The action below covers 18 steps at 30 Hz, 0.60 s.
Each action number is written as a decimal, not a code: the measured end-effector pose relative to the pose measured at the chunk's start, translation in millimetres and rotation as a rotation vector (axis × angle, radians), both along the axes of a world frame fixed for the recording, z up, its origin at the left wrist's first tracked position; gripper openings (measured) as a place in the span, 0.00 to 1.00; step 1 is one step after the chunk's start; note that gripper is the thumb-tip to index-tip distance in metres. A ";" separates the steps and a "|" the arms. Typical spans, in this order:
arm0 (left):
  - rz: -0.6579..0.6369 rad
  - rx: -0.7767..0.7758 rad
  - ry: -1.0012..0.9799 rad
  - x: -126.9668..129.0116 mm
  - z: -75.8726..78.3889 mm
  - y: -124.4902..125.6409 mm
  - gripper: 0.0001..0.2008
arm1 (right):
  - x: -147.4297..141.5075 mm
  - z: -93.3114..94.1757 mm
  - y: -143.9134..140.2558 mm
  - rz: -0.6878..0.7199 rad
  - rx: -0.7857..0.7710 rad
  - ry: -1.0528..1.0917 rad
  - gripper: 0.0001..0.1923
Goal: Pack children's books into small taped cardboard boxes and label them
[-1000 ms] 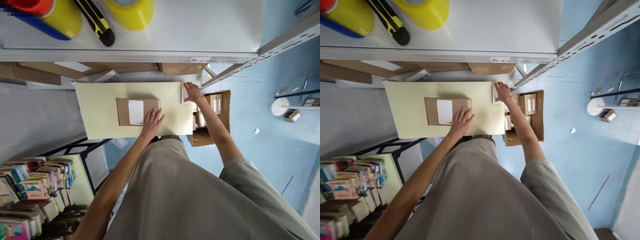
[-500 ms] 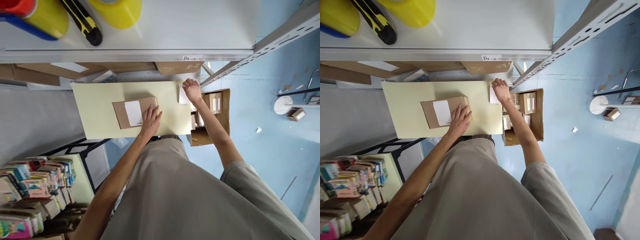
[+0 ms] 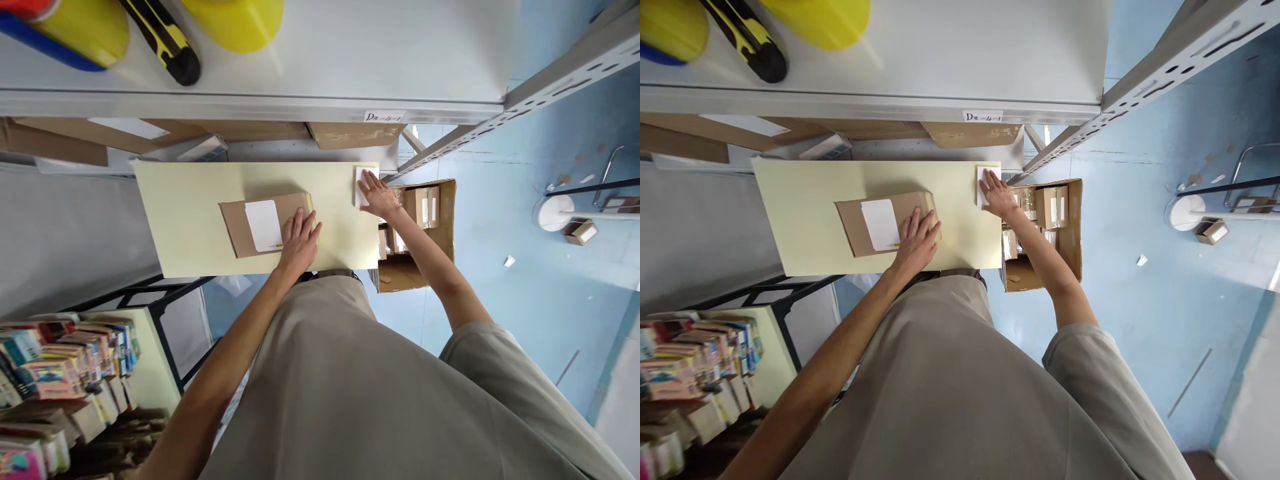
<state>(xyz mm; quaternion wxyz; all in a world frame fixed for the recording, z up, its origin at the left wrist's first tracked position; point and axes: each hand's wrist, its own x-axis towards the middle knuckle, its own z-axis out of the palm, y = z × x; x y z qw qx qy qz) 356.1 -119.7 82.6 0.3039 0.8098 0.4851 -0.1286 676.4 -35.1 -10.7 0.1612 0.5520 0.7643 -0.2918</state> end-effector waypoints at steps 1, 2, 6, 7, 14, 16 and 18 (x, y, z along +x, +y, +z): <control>0.001 -0.002 -0.004 0.1 -0.2 -0.7 0.40 | -0.7 7.1 0.7 0.022 -0.005 -0.007 0.45; 0.005 -0.002 -0.009 0.4 -0.5 -1.5 0.41 | -1.5 14.1 1.8 0.046 -0.013 -0.008 0.38; 0.003 0.030 -0.039 8.3 -2.3 0.0 0.48 | -3.0 39.0 11.9 0.042 -0.055 -0.033 0.23; -0.008 0.038 -0.057 12.8 -3.2 2.8 0.50 | -2.1 44.7 16.1 0.012 -0.044 -0.053 0.24; -0.128 0.002 -0.184 79.7 -23.0 55.0 0.54 | 14.3 73.0 58.5 -0.173 0.254 -0.062 0.25; -0.139 -0.046 -0.150 105.1 -32.6 73.0 0.53 | 17.5 71.3 69.2 -0.213 0.324 -0.022 0.26; -0.128 -0.107 -0.091 127.5 -42.7 88.8 0.52 | 18.8 65.6 77.0 -0.244 0.377 0.025 0.27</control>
